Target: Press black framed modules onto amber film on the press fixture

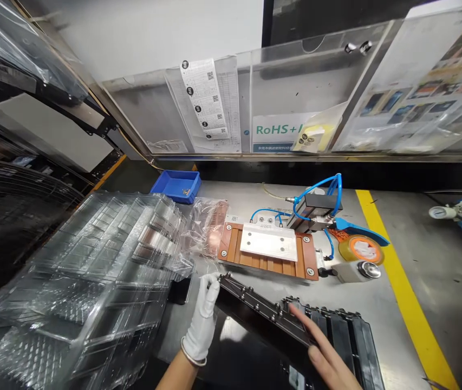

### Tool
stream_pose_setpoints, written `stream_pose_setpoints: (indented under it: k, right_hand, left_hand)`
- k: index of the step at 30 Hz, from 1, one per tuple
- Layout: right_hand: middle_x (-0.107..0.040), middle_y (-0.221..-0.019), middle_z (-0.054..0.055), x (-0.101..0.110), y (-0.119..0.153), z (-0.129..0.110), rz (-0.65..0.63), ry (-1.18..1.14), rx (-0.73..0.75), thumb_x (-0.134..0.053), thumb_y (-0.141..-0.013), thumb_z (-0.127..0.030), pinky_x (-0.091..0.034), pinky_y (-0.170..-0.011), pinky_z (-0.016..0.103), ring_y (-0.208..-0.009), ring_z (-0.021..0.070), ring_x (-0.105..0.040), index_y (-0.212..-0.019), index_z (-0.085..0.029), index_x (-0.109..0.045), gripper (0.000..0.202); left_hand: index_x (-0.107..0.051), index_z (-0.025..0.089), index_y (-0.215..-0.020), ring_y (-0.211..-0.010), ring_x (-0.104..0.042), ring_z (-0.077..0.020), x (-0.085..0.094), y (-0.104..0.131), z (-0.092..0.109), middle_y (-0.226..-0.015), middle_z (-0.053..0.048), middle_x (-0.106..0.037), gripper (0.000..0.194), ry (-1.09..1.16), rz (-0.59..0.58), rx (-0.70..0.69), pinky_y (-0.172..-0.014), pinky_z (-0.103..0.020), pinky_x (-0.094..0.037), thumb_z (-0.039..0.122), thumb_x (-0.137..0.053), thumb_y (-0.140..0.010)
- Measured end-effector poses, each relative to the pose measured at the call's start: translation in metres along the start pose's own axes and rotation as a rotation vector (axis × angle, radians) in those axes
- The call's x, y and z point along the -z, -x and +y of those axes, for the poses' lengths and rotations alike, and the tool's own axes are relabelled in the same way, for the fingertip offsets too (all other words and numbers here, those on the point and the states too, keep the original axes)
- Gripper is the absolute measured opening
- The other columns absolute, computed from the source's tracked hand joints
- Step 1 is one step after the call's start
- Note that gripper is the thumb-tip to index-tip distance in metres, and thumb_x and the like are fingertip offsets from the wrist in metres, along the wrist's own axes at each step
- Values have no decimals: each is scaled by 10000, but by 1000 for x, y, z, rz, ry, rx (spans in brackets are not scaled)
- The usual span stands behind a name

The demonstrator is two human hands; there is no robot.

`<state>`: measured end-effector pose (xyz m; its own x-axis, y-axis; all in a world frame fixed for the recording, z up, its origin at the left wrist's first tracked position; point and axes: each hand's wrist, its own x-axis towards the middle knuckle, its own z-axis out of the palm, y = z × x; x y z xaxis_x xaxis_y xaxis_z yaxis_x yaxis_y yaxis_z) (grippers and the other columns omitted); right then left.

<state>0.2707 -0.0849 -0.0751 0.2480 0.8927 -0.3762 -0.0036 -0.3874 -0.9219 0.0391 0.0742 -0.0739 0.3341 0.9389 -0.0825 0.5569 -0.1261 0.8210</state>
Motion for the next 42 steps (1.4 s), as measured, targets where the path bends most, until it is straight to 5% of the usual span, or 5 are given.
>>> stream_pose_setpoints:
  k: [7,14,18,29,42]
  right_hand:
    - [-530,-1451,61,-3,4,-9,78,214,26,-454,-914,-566,-348,-1136,499,-1378,297,-429,-1364,-321,-540,520]
    - [-543,-1427,63,-9,-1,0,102,422,133,-486,-923,-496,-431,-1085,501,-1364,308,-446,-1379,-338,-515,484]
    - [-561,-1387,67,-18,4,-9,170,433,139,-469,-918,-526,-462,-1065,471,-1329,305,-488,-1327,-339,-561,459]
    - [-591,-1367,74,10,15,1,103,475,71,-485,-901,-548,-524,-993,453,-1261,301,-563,-1300,-363,-594,453]
    - [-649,-1292,43,-23,18,-30,206,43,-154,-444,-845,-700,-383,-1118,463,-1271,304,-536,-1153,-326,-668,534]
  left_hand:
    - [-541,256,-1191,-1064,-643,-218,28,-6,49,-1163,-58,-664,306,-161,113,-290,-940,-372,-522,349,-570,-901]
    - [-613,236,-1101,-663,-711,-231,-12,20,107,-913,-26,-747,217,-745,-631,-657,-526,-307,-544,331,-537,-921]
    - [-634,183,-1080,-724,-728,-303,-42,25,104,-959,-95,-747,232,-841,-657,-655,-492,-361,-569,169,-535,-871]
    - [-616,204,-1152,-664,-722,-261,16,-22,84,-777,-60,-748,391,-928,-689,-371,-564,-304,-550,397,-666,-817]
    - [-694,170,-866,-848,-684,-276,-13,-10,68,-868,-104,-726,70,-759,-650,-444,-764,-375,-536,186,-651,-813]
